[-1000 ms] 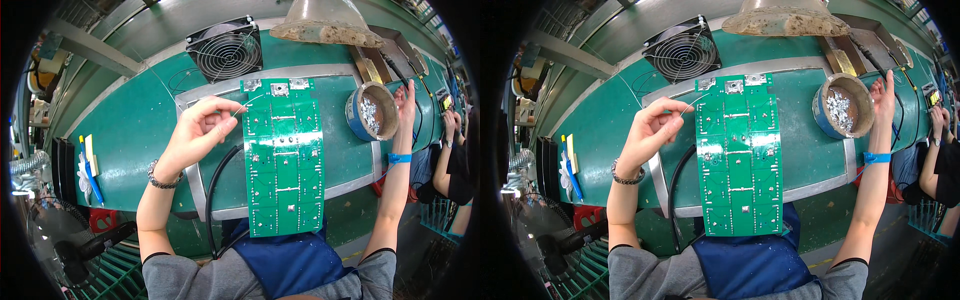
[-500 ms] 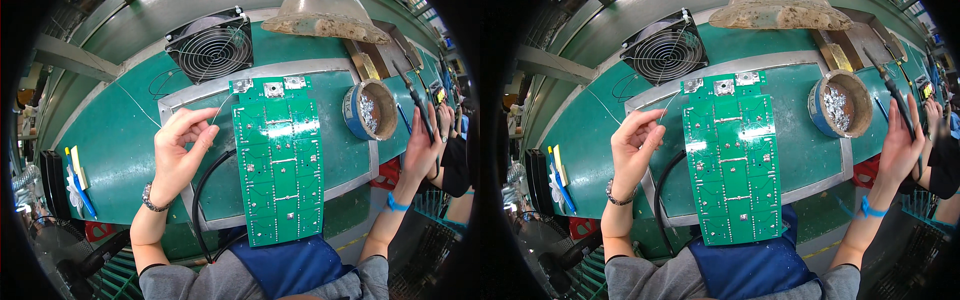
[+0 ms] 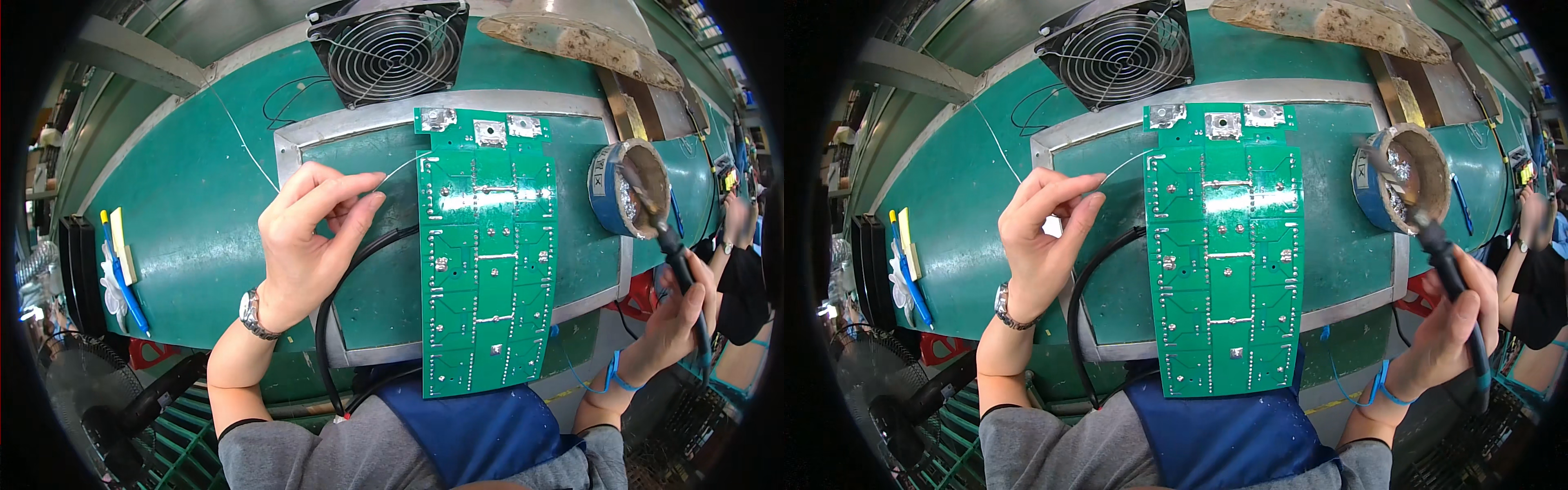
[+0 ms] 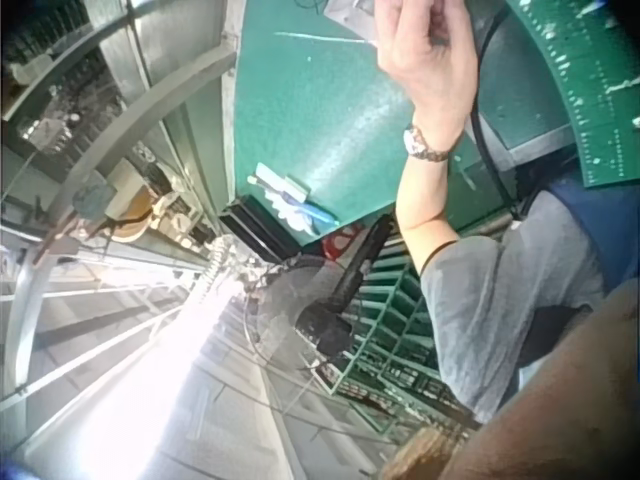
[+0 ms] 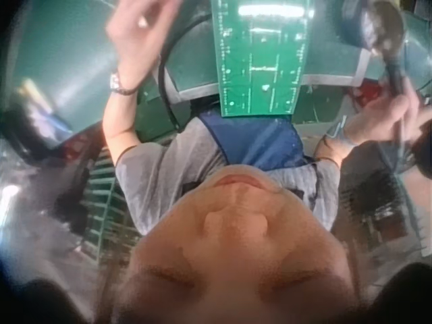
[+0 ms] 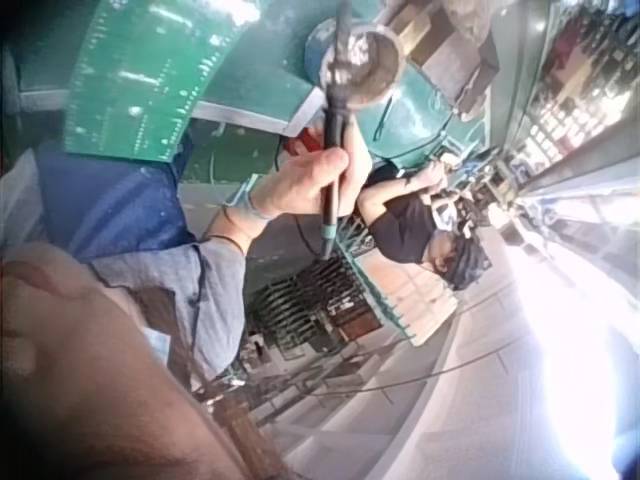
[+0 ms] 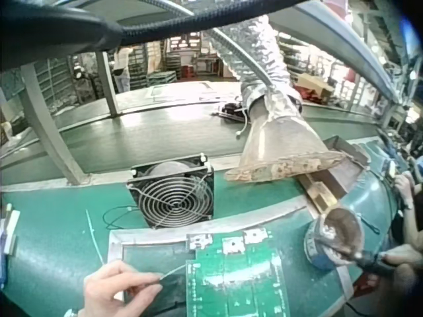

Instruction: The person turns over a circuit board assembly, places it onto an upper track, and solders connection points on another circuit board using a soldering iron and solder wire.

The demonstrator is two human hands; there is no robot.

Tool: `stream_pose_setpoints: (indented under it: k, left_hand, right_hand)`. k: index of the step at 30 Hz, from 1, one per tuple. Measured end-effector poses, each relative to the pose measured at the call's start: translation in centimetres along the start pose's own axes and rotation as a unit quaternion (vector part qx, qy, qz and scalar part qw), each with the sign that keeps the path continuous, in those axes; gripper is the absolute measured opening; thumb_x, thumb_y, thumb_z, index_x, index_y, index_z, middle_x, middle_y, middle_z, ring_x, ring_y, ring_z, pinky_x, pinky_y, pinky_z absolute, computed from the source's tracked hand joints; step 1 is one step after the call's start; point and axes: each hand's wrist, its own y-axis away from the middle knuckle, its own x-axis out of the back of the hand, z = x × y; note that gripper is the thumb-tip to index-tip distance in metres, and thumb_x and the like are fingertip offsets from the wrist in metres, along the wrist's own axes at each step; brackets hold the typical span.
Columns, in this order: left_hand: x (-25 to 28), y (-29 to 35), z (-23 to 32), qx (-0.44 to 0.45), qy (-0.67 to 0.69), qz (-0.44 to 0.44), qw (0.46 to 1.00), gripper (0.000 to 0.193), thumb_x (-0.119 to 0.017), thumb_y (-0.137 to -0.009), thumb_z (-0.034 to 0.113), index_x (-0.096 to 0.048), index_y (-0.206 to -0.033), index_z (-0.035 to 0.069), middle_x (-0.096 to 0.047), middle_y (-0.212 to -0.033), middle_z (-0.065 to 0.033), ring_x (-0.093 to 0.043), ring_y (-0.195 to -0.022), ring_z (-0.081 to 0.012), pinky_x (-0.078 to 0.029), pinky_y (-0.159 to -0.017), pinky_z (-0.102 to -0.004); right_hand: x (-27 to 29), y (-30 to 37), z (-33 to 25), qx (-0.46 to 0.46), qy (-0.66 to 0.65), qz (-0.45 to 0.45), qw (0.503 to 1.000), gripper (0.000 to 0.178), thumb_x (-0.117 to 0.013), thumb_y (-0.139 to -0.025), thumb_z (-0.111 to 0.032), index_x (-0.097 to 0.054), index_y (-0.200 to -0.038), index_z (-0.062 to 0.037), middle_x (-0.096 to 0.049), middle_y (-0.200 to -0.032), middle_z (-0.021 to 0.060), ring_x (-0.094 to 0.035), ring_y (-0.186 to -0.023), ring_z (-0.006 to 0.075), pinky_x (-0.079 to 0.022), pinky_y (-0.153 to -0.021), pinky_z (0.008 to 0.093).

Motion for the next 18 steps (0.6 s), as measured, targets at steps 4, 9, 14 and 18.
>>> stream_pose_setpoints:
  k: [4,9,14,18]
  left_hand:
    - [0.0,0.5,-0.2,-0.008,-0.038,0.026,0.999,0.022,-0.075,-0.075,-0.002,-0.073,-0.095,0.007,-0.056,-0.075,-0.0010,-0.052,-0.057,-0.0060,-0.045,-0.050,-0.0202]
    - [-0.1,0.4,-0.1,-0.024,-0.050,0.023,0.998,0.022,-0.076,-0.074,-0.003,-0.073,-0.094,0.007,-0.057,-0.075,-0.0013,-0.053,-0.055,-0.0067,-0.045,-0.047,-0.0214]
    - [-0.1,0.3,-0.2,-0.029,-0.068,0.019,0.997,0.023,-0.076,-0.073,-0.003,-0.073,-0.093,0.007,-0.057,-0.075,-0.0016,-0.054,-0.054,-0.0079,-0.045,-0.046,-0.0224]
    - [-0.2,0.3,-0.2,-0.036,-0.071,0.022,0.997,0.024,-0.076,-0.072,-0.003,-0.073,-0.093,0.008,-0.057,-0.075,-0.0016,-0.054,-0.054,-0.0083,-0.045,-0.046,-0.0222]
  right_hand:
    - [-6.1,-2.4,-1.9,0.015,-0.061,-0.170,0.983,0.036,-0.059,-0.092,-0.027,-0.066,-0.099,0.0069,-0.065,-0.095,0.0214,-0.062,-0.070,0.0199,-0.050,-0.065,0.0274]
    - [-9.8,-3.8,-1.7,0.015,-0.077,-0.263,0.962,0.020,-0.065,-0.084,-0.013,-0.070,-0.095,0.0042,-0.069,-0.089,0.0165,-0.065,-0.073,0.0199,-0.051,-0.066,0.0281]
    - [-11.1,-3.9,-1.3,-0.033,-0.100,-0.268,0.958,0.019,-0.065,-0.083,-0.012,-0.071,-0.093,0.0034,-0.070,-0.084,0.0144,-0.065,-0.072,0.0187,-0.051,-0.066,0.0272]
    - [-11.6,-3.6,-1.6,-0.076,-0.111,-0.282,0.950,0.018,-0.064,-0.083,-0.010,-0.072,-0.094,0.0033,-0.069,-0.081,0.0134,-0.065,-0.070,0.0184,-0.050,-0.064,0.0264]
